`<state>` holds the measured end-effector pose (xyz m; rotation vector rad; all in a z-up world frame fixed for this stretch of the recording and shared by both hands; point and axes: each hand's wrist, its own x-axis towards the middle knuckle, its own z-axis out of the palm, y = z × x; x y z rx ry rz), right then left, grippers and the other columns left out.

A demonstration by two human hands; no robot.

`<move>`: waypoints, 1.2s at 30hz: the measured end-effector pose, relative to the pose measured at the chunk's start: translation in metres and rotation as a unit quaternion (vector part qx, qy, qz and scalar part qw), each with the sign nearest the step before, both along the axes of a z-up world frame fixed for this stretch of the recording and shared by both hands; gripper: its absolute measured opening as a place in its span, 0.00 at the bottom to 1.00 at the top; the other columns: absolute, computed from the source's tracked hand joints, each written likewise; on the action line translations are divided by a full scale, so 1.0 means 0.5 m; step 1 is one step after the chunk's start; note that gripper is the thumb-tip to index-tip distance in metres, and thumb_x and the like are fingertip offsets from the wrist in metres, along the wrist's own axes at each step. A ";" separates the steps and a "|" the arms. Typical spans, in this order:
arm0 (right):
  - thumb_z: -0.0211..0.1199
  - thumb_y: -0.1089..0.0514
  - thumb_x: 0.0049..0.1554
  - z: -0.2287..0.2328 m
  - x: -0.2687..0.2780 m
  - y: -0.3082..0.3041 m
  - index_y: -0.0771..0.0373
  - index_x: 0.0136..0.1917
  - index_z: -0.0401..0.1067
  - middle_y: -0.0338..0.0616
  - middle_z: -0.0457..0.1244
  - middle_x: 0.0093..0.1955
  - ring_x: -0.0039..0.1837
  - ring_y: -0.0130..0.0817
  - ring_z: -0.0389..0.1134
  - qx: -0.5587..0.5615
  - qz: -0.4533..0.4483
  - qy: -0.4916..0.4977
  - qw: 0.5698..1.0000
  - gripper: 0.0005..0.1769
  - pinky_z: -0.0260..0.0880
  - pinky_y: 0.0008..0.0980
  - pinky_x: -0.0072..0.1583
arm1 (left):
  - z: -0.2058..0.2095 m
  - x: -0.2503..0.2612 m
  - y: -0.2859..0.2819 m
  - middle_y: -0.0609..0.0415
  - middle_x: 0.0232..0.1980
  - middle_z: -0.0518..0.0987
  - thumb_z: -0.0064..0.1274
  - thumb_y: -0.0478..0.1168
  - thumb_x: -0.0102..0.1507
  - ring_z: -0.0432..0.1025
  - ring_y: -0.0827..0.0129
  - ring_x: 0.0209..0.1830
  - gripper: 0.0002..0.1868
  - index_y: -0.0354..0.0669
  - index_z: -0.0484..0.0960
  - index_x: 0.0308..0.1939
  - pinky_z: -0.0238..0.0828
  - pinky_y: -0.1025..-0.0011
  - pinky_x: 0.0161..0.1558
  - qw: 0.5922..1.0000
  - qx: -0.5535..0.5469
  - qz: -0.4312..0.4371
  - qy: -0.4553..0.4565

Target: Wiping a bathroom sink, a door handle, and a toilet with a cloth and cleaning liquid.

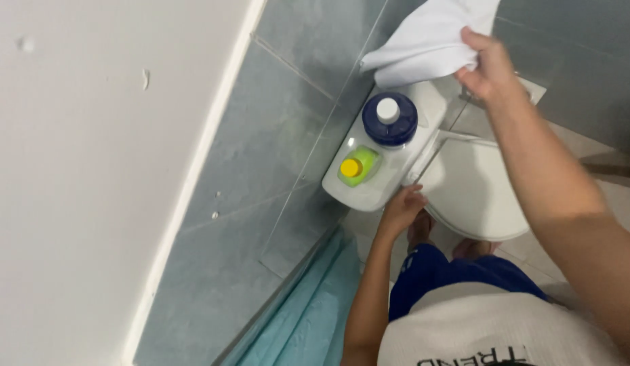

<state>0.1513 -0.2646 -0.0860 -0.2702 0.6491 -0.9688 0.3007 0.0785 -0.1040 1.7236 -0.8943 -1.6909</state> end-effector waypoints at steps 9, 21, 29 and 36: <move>0.71 0.55 0.49 -0.383 0.043 0.076 0.59 0.60 0.72 0.55 0.62 0.75 0.70 0.51 0.65 -0.292 0.234 0.671 0.640 0.25 0.64 0.51 0.68 | -0.018 0.040 0.027 0.49 0.56 0.81 0.56 0.38 0.65 0.75 0.69 0.55 0.23 0.43 0.76 0.65 0.73 0.72 0.56 0.994 -0.011 0.097 0.044; 0.76 0.51 0.47 -0.233 0.072 0.031 0.61 0.57 0.79 0.60 0.69 0.57 0.60 0.57 0.70 -0.188 0.235 0.746 0.595 0.25 0.70 0.49 0.62 | -0.059 0.018 0.021 0.51 0.54 0.82 0.56 0.37 0.65 0.76 0.69 0.53 0.23 0.41 0.77 0.65 0.73 0.72 0.54 0.994 -0.005 0.095 0.057; 0.76 0.56 0.44 -0.034 0.049 0.060 0.67 0.59 0.75 0.61 0.69 0.55 0.57 0.54 0.72 -0.237 0.134 0.690 0.671 0.30 0.71 0.45 0.59 | -0.015 0.014 -0.030 0.51 0.54 0.82 0.57 0.38 0.68 0.76 0.70 0.54 0.21 0.40 0.77 0.65 0.73 0.73 0.57 0.995 -0.061 0.044 0.060; 0.70 0.64 0.52 0.073 -0.043 0.125 0.64 0.61 0.69 0.48 0.68 0.55 0.57 0.40 0.70 -0.160 0.114 0.555 0.808 0.25 0.70 0.38 0.59 | 0.052 -0.009 -0.097 0.51 0.53 0.81 0.57 0.40 0.68 0.74 0.69 0.54 0.22 0.43 0.78 0.67 0.71 0.72 0.58 0.994 -0.067 0.028 0.082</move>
